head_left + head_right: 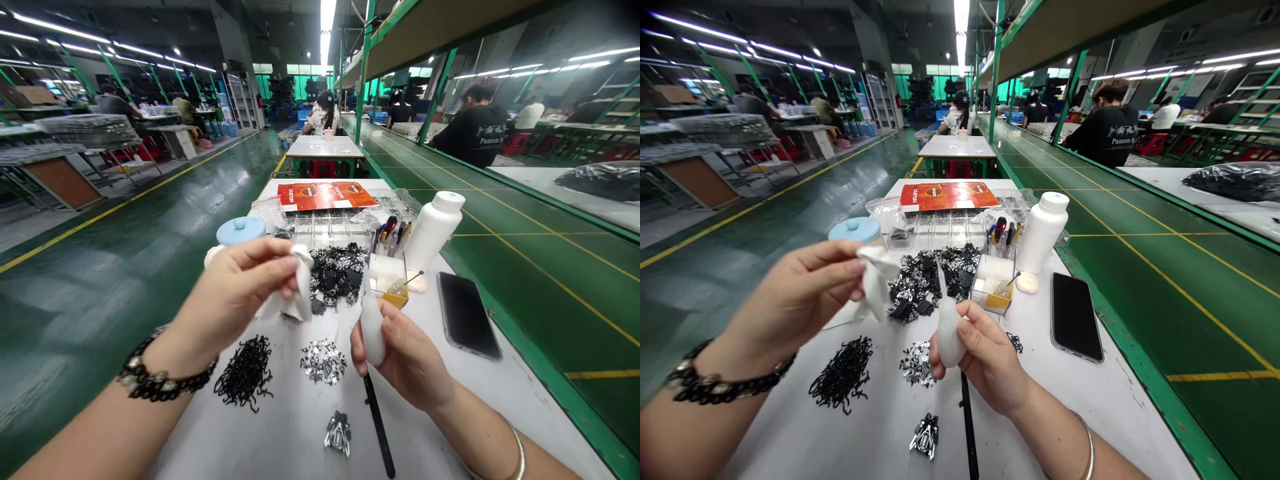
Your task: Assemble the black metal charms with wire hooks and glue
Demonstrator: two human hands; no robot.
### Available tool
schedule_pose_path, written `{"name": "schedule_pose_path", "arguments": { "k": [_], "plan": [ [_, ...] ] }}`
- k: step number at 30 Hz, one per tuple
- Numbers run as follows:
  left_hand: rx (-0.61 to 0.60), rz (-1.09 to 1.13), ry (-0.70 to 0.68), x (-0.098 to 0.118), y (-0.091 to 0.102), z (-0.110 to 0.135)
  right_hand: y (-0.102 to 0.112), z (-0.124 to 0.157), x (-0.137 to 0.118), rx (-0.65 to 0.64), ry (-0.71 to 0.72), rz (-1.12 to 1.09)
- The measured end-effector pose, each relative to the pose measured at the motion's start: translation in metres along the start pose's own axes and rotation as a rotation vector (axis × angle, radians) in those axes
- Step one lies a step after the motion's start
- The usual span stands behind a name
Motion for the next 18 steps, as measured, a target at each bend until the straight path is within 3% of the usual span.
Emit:
{"name": "schedule_pose_path", "arguments": {
  "k": [3,7,18],
  "plan": [
    [-0.158,0.137,0.116,-0.026,-0.028,-0.005,-0.007,-0.002,0.004,-0.048,-0.024,-0.076],
    [-0.272,0.254,0.164,-0.035,-0.052,-0.008,-0.014,-0.003,0.006,-0.100,-0.050,-0.146],
    [-0.285,0.149,0.117,-0.037,-0.061,-0.009,-0.010,-0.002,0.008,-0.088,-0.139,-0.211]
  ]
}}
Point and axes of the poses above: each hand's wrist, its own z-axis away from the middle knuckle, its own y-axis out of the back of the hand, x = y × z, the point moved 7 cm from there along -z, towards the middle knuckle, and after that the axes turned 13 degrees about -x, right-handed, at the moved point
